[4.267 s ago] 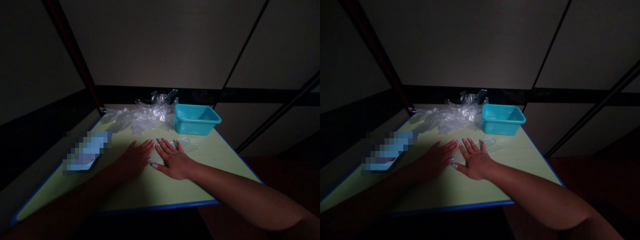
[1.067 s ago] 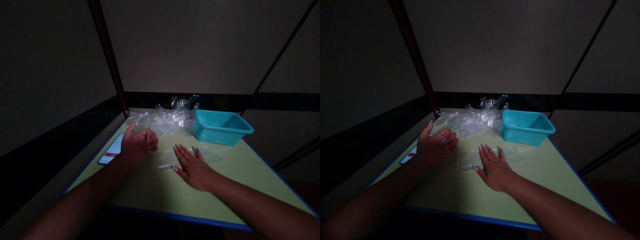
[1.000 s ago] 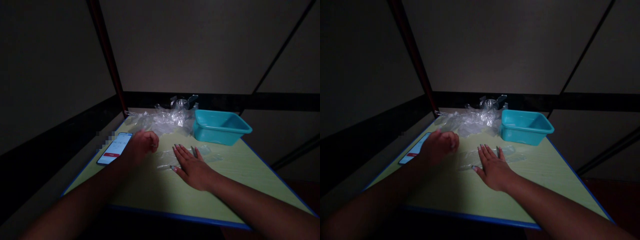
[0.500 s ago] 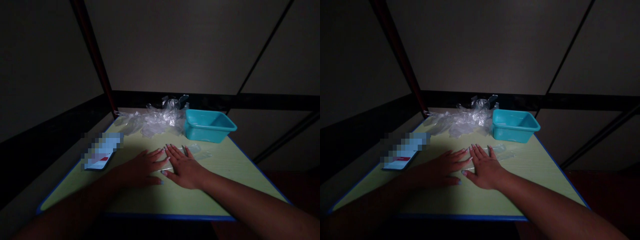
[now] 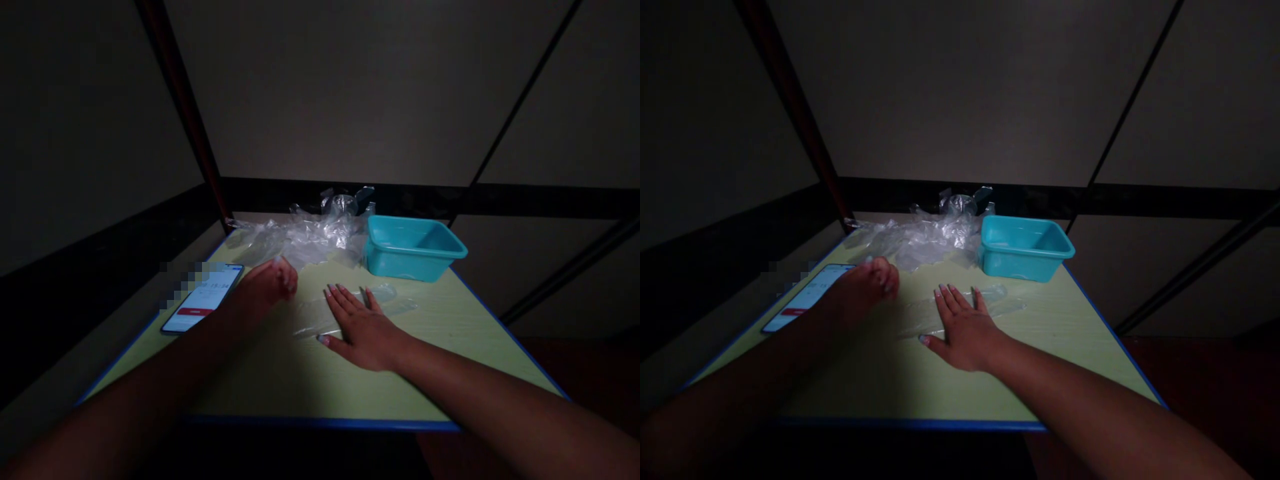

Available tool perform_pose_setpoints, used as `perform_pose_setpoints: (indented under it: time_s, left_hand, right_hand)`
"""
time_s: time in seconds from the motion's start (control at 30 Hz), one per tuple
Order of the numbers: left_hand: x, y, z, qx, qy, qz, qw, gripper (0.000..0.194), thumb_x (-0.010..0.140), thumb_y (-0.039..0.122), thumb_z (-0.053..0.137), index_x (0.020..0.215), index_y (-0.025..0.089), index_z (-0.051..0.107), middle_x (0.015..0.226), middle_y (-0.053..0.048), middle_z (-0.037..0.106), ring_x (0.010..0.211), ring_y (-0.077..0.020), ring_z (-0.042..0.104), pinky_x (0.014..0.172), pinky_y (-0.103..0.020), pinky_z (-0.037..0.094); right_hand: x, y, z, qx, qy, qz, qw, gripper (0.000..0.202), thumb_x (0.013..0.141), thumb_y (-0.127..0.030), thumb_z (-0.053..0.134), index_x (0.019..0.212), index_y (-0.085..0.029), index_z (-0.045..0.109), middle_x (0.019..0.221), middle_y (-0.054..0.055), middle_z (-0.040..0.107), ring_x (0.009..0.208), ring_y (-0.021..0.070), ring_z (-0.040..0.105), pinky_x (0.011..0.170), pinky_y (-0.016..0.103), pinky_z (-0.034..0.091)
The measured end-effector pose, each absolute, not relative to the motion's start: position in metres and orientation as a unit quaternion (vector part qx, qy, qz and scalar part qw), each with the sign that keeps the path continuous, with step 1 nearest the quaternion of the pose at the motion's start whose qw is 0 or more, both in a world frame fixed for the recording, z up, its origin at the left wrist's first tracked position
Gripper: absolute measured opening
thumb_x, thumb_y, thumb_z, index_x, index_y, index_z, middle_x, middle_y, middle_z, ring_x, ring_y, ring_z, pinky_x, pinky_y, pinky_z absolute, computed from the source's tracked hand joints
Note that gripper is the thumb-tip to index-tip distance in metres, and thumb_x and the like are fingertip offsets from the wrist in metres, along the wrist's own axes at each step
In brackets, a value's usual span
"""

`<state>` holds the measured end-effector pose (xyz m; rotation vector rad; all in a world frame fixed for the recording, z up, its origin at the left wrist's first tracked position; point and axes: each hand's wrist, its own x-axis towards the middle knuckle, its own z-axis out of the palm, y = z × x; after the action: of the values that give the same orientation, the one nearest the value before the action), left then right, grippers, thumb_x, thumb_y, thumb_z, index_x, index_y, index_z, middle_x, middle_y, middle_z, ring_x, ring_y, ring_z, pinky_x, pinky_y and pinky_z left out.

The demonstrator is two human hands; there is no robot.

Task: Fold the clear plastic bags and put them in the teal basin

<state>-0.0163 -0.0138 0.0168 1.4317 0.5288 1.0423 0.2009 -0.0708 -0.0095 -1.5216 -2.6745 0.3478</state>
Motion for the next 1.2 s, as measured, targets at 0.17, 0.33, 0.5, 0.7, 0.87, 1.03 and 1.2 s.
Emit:
perform_pose_setpoints:
  time_s: [0.17, 0.33, 0.5, 0.7, 0.87, 1.03, 1.2]
  left_hand:
    - [-0.022, -0.012, 0.031, 0.408, 0.201, 0.475, 0.753, 0.046, 0.091, 0.046, 0.026, 0.062, 0.017, 0.046, 0.06, 0.0, 0.04, 0.053, -0.0141, 0.044, 0.05, -0.026, 0.039]
    - [-0.018, -0.013, 0.033, 0.343, 0.228, 0.481, 0.774, 0.056, 0.091, 0.051, 0.015, 0.061, 0.017, 0.047, 0.062, -0.003, 0.043, 0.056, -0.0154, 0.047, 0.053, -0.029, 0.042]
    - [-0.02, -0.01, 0.03, 0.347, 0.23, 0.484, 0.769, 0.054, 0.088, 0.057, 0.021, 0.062, 0.017, 0.046, 0.063, -0.003, 0.046, 0.057, -0.0147, 0.049, 0.055, -0.029, 0.045]
    - [-0.021, -0.008, 0.024, 0.428, 0.286, 0.488, 0.705, 0.054, 0.087, 0.057, 0.022, 0.087, 0.015, 0.056, 0.093, -0.012, 0.063, 0.088, -0.0236, 0.061, 0.079, -0.041, 0.049]
    - [-0.021, -0.013, 0.028, 0.577, 0.265, 0.404, 0.659, 0.08, 0.083, 0.065, 0.012, 0.132, 0.009, 0.039, 0.134, -0.019, 0.049, 0.126, -0.0318, 0.042, 0.099, -0.05, 0.037]
    - [-0.022, -0.014, 0.022, 0.726, 0.268, 0.332, 0.54, 0.075, 0.088, 0.057, 0.009, 0.141, 0.007, 0.026, 0.137, -0.02, 0.046, 0.125, -0.0313, 0.044, 0.098, -0.049, 0.037]
    - [-0.012, -0.017, -0.001, 0.865, 0.358, 0.255, 0.24, 0.068, 0.084, 0.056, 0.043, 0.138, 0.014, 0.036, 0.146, -0.018, 0.034, 0.136, -0.0324, 0.026, 0.11, -0.053, 0.016]
  right_hand:
    - [0.201, -0.07, -0.011, -0.489, -0.864, 0.115, 0.021, 0.084, 0.087, -0.066, 0.02, 0.147, -0.009, 0.008, 0.152, 0.014, 0.002, 0.14, 0.0303, 0.003, 0.107, 0.061, -0.004]
    - [0.201, -0.07, -0.011, -0.488, -0.865, 0.116, 0.019, 0.084, 0.087, -0.066, 0.019, 0.147, -0.009, 0.007, 0.151, 0.013, 0.001, 0.14, 0.0304, 0.002, 0.107, 0.061, -0.005]
    - [0.201, -0.07, -0.01, -0.489, -0.864, 0.115, 0.017, 0.083, 0.087, -0.065, 0.02, 0.147, -0.009, 0.007, 0.151, 0.014, 0.002, 0.14, 0.0302, 0.003, 0.107, 0.061, -0.004]
    - [0.201, -0.07, -0.01, -0.488, -0.865, 0.111, 0.017, 0.08, 0.088, -0.063, 0.022, 0.147, -0.01, 0.009, 0.152, 0.014, 0.005, 0.14, 0.0307, 0.003, 0.107, 0.061, -0.003]
    - [0.201, -0.071, -0.01, -0.488, -0.866, 0.112, 0.018, 0.082, 0.088, -0.065, 0.02, 0.147, -0.009, 0.01, 0.152, 0.015, 0.004, 0.14, 0.0304, 0.003, 0.107, 0.06, -0.003]
    - [0.201, -0.071, -0.012, -0.486, -0.866, 0.114, 0.023, 0.083, 0.087, -0.066, 0.017, 0.147, -0.009, 0.009, 0.152, 0.014, 0.003, 0.141, 0.03, 0.003, 0.107, 0.062, -0.004]
    - [0.201, -0.071, -0.009, -0.489, -0.865, 0.11, 0.026, 0.082, 0.087, -0.065, 0.021, 0.147, -0.01, 0.01, 0.152, 0.015, 0.003, 0.141, 0.0298, 0.001, 0.107, 0.061, -0.003]
